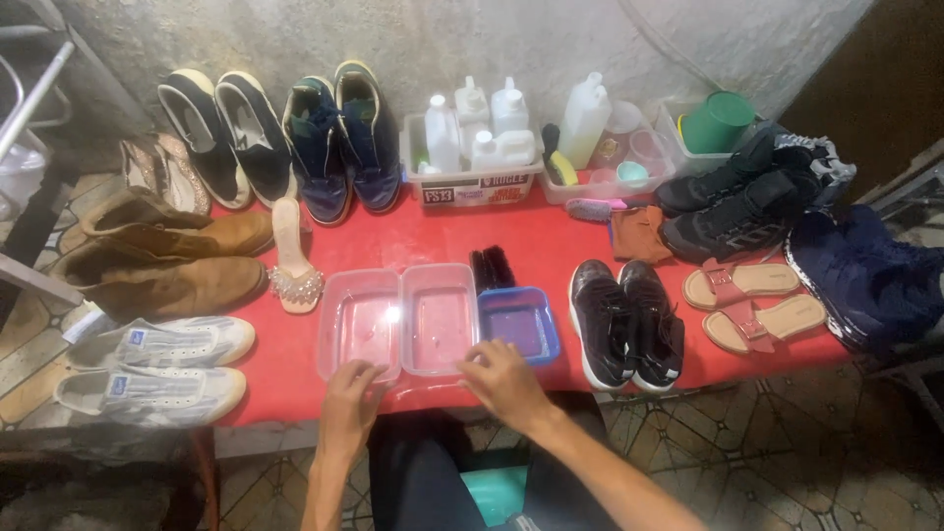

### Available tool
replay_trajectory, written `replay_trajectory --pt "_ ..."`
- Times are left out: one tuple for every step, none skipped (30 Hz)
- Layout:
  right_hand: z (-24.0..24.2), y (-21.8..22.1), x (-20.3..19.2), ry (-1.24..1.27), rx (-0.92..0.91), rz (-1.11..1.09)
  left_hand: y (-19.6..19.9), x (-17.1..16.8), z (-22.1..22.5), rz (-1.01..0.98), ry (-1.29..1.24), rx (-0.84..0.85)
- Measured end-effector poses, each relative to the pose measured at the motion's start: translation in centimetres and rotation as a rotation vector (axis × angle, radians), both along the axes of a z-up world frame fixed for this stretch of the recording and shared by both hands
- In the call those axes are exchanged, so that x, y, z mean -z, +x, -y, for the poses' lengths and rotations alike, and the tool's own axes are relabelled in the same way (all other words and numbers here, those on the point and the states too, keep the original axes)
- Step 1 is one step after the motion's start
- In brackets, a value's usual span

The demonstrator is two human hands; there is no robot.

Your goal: The person laces a pair of black sneakers and then proceeds to organize various types of footwear and plastic containers on a red-covered workbench.

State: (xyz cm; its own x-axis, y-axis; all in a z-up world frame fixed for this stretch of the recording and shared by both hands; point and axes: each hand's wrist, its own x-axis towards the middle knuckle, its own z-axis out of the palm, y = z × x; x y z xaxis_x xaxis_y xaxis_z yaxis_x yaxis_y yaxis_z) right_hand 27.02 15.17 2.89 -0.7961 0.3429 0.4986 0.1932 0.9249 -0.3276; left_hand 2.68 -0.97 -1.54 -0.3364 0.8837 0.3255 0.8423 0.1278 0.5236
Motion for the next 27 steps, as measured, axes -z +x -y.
replay_trajectory --pt "0.1 -0.2 0.7 0.000 0.002 0.001 0.2 -0.2 0.0 0.001 0.000 0.002" --pt "0.2 -0.5 1.4 -0.011 0.010 -0.006 0.4 -0.4 0.1 0.003 0.047 0.006" --pt "0.4 -0.8 2.0 -0.021 0.018 -0.012 0.6 -0.6 0.2 0.005 0.095 0.010" --pt "0.5 -0.9 2.1 -0.022 0.016 -0.011 0.7 -0.8 0.2 0.006 0.094 0.008" --pt "0.5 -1.1 2.2 -0.012 0.030 -0.035 0.9 -1.0 0.2 0.000 0.117 0.023" --pt "0.4 -1.3 2.2 0.001 0.044 -0.060 1.0 -1.2 0.0 -0.008 0.143 0.037" --pt "0.4 -1.5 2.3 0.003 0.043 -0.060 0.9 -0.9 0.0 -0.008 0.145 0.036" --pt "0.4 -1.6 2.5 -0.042 0.041 -0.062 0.9 -0.7 -0.1 0.003 0.133 0.017" --pt "0.3 -1.6 2.7 -0.088 0.038 -0.064 0.9 -0.4 -0.2 0.013 0.121 -0.001" --pt "0.3 -1.7 2.8 -0.087 0.041 -0.065 0.8 -0.4 -0.2 0.013 0.122 0.001" --pt "0.3 -1.7 3.0 -0.113 0.035 -0.069 0.8 -0.3 -0.2 0.005 0.114 0.008" --pt "0.2 -1.8 3.2 -0.140 0.029 -0.073 0.7 -0.3 -0.3 -0.004 0.106 0.016" --pt "0.2 -1.8 3.3 -0.139 0.031 -0.074 0.8 -0.4 -0.2 -0.005 0.107 0.018" --pt "0.2 -1.8 3.4 -0.158 0.027 -0.073 0.8 -0.5 -0.1 -0.004 0.106 0.015" --pt "0.3 -1.8 3.6 -0.177 0.023 -0.073 0.9 -0.6 0.1 -0.004 0.104 0.012" --pt "0.5 -1.6 3.3 -0.176 0.022 -0.074 1.0 -0.6 0.2 -0.005 0.105 0.011" --pt "0.7 -1.5 2.9 -0.184 0.016 -0.072 1.0 -0.6 0.4 -0.001 0.095 -0.001" --pt "0.9 -1.4 2.6 -0.192 0.010 -0.068 1.1 -0.6 0.6 0.005 0.083 -0.014" --pt "1.0 -1.3 2.7 -0.193 0.008 -0.069 1.2 -0.7 0.7 0.004 0.083 -0.015" --pt "1.2 -1.2 2.7 -0.178 -0.001 -0.082 1.3 -0.7 0.8 -0.005 0.079 -0.014" --pt "1.3 -1.1 2.7 -0.162 -0.011 -0.095 1.4 -0.8 0.9 -0.014 0.075 -0.013" --pt "1.4 -1.0 2.8 -0.162 -0.011 -0.095 1.5 -0.9 1.1 -0.014 0.074 -0.013" --pt "1.5 -0.8 2.9 -0.166 -0.014 -0.099 1.7 -0.9 1.2 -0.028 0.044 -0.032" --pt "1.6 -0.7 3.0 -0.170 -0.017 -0.102 1.9 -1.0 1.4 -0.043 0.014 -0.050" --pt "1.7 -0.6 3.0 -0.170 -0.018 -0.102 2.0 -1.0 1.6 -0.042 0.014 -0.050" --pt "1.7 -0.5 3.0 -0.169 -0.020 -0.087 2.2 -1.0 1.8 -0.049 0.005 -0.046" --pt "1.8 -0.3 3.0 -0.168 -0.023 -0.072 2.3 -1.0 2.0 -0.056 -0.005 -0.043"
